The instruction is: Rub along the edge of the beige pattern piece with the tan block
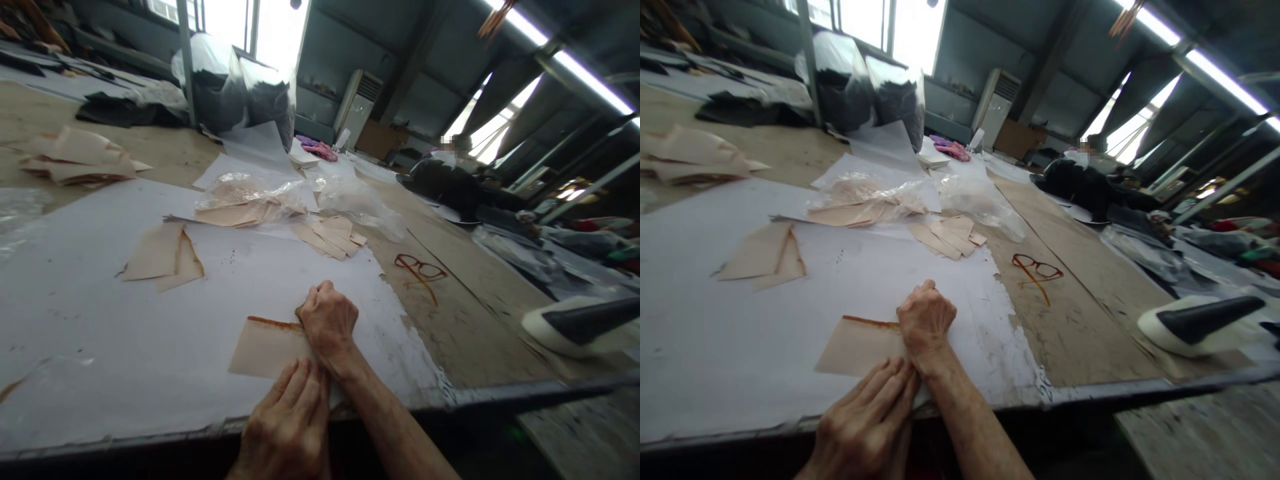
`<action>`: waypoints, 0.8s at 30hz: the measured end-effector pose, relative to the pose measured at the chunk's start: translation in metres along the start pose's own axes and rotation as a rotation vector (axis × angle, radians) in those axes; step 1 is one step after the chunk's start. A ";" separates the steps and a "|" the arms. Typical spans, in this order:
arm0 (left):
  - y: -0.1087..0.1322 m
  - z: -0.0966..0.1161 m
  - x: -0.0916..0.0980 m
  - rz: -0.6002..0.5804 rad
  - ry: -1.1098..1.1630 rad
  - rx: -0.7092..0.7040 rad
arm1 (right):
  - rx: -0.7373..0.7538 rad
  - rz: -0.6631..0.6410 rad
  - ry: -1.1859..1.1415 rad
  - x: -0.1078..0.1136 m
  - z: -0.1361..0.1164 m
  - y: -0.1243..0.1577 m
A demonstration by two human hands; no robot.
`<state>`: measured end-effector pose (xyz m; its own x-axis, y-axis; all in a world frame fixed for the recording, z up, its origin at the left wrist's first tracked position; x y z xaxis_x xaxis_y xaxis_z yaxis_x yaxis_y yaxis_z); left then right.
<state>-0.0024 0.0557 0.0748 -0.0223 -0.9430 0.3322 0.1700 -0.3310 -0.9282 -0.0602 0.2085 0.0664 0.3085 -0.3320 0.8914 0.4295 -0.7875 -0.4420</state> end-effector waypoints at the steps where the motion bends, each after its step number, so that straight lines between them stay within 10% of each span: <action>1: 0.001 0.000 -0.001 -0.010 0.007 0.011 | -0.018 0.009 -0.016 -0.001 0.000 -0.004; 7: -0.001 -0.002 -0.004 -0.040 0.035 0.054 | -0.183 0.063 -0.116 0.006 0.025 -0.025; 16: 0.000 -0.004 -0.004 -0.045 0.054 0.072 | 0.241 0.030 -0.091 0.022 0.003 0.021; 24: 0.000 -0.004 -0.004 -0.017 0.049 0.095 | 0.113 0.014 0.029 0.006 -0.004 0.005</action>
<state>-0.0059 0.0589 0.0727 -0.0736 -0.9385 0.3375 0.2616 -0.3447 -0.9015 -0.0598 0.2001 0.0700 0.2914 -0.3587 0.8868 0.5189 -0.7195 -0.4615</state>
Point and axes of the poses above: each hand's wrist, its own y-axis away from the middle knuckle, its own x-axis out of the back of the hand, z = x × y, the point moved 10 cm from there along -y, towards the middle knuckle, and after that the axes turned 14 degrees about z, right-handed, at the moved point
